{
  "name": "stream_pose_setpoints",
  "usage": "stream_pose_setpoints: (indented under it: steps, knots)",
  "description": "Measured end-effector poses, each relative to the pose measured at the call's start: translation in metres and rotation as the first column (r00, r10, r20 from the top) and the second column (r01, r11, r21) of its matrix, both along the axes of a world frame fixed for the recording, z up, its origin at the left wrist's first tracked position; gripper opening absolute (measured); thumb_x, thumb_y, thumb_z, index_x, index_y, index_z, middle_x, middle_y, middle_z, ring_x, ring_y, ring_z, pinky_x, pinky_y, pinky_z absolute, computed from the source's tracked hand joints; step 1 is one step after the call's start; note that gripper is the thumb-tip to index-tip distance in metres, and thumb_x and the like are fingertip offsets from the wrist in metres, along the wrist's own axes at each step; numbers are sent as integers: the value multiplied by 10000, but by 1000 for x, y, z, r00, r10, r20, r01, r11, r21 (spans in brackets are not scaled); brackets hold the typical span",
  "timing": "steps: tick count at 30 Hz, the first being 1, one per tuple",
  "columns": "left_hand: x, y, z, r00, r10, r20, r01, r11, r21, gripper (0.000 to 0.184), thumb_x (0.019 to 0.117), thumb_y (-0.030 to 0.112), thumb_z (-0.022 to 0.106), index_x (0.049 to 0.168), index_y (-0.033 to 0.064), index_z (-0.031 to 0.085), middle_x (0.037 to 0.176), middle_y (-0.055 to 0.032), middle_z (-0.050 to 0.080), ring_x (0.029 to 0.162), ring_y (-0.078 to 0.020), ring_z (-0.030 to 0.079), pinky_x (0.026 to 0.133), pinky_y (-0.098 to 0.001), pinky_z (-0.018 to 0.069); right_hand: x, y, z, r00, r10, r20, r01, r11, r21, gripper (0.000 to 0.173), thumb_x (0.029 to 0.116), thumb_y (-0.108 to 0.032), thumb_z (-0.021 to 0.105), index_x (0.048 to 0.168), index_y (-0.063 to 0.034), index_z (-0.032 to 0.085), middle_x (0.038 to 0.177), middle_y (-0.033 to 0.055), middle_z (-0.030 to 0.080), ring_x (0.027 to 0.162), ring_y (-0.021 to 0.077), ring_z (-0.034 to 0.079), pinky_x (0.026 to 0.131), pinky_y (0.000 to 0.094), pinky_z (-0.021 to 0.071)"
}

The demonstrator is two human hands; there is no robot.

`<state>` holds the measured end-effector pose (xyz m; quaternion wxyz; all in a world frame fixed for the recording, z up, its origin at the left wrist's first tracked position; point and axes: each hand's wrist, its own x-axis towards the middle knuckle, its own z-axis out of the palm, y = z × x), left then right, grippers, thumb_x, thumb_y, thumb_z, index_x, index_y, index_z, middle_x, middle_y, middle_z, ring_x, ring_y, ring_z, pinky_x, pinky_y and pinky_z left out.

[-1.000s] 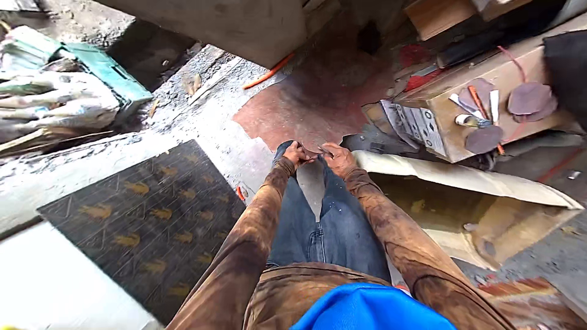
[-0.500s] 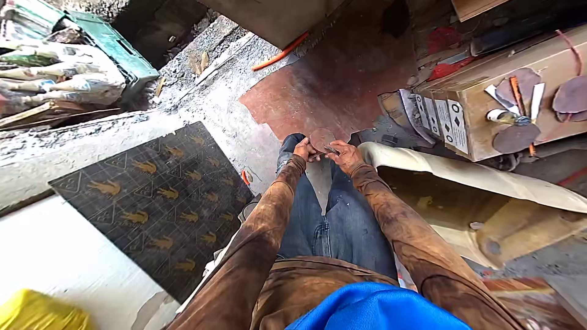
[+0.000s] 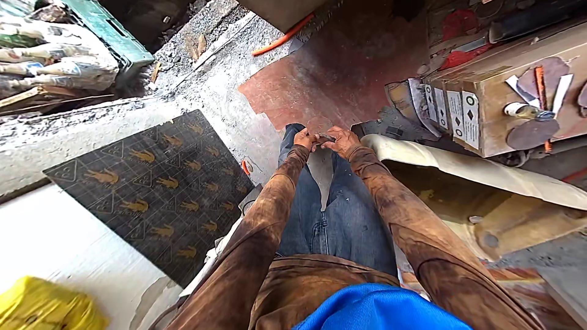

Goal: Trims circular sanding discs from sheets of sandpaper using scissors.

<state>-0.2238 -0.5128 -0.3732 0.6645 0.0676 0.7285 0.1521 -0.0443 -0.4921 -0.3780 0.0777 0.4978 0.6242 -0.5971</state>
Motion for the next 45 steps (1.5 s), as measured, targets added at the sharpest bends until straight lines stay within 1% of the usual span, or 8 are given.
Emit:
stream_pose_setpoints:
  steps: [5,8,17,25,32,35,40,45]
  knots:
    - [0,3,6,991,137,-10,-137,990,-35,240,990,-5,604,1229,-17,589,790,-130,679,415,-100,467,368,-240,395,19,-5,26,743,-644,181,669,726,-160,351,1028,-277,614,1322,-93,665,1249,137,698,1172,277,659,1038,524,507]
    - [2,8,14,982,190,-1,-190,981,-39,240,1001,17,598,1237,-14,570,776,-125,663,403,-92,446,355,-229,374,26,-33,28,474,-795,380,880,444,-169,377,1056,-400,537,1240,-99,669,964,92,724,633,176,563,583,405,470]
    - [13,1,22,994,105,-1,-105,994,-2,231,1014,69,618,1233,6,581,806,-118,671,423,-89,455,371,-234,381,-24,-44,45,266,-893,362,841,32,-540,354,1064,-406,542,1207,-91,620,828,36,701,438,48,396,434,221,373]
    - [11,-5,23,998,59,11,-60,997,41,238,988,56,664,1201,-3,577,758,-111,651,415,-98,454,373,-245,395,-26,-46,34,167,-919,358,801,-85,-592,237,1073,-277,538,1190,-84,611,821,30,678,438,40,379,420,207,359]
    - [13,-11,24,996,80,39,-81,996,34,284,946,11,703,1197,3,573,740,-113,653,413,-107,455,372,-257,393,-35,-38,35,91,-847,523,809,-243,-535,395,1010,-490,599,1004,-96,620,694,-5,566,418,62,374,401,219,367]
    - [15,-14,22,995,92,35,-93,995,21,322,937,-9,705,1223,-6,558,704,-103,626,408,-109,454,367,-256,396,-42,-39,37,106,-812,574,870,-203,-448,470,971,-585,606,1038,-121,608,723,2,526,463,85,378,428,244,369]
    - [11,-16,18,995,103,2,-103,995,1,313,937,-4,709,1209,-5,553,730,-117,643,412,-108,456,368,-251,385,-26,-39,48,319,-790,523,932,363,-20,481,975,-494,663,1069,-24,709,989,191,691,949,337,648,896,568,481]
    - [3,-19,14,992,127,11,-127,992,4,391,938,-1,700,1297,-6,544,752,-116,645,404,-93,428,365,-239,375,-14,-21,49,529,-757,383,832,552,-58,409,985,-452,658,1205,-112,711,997,143,714,918,304,674,880,553,521]
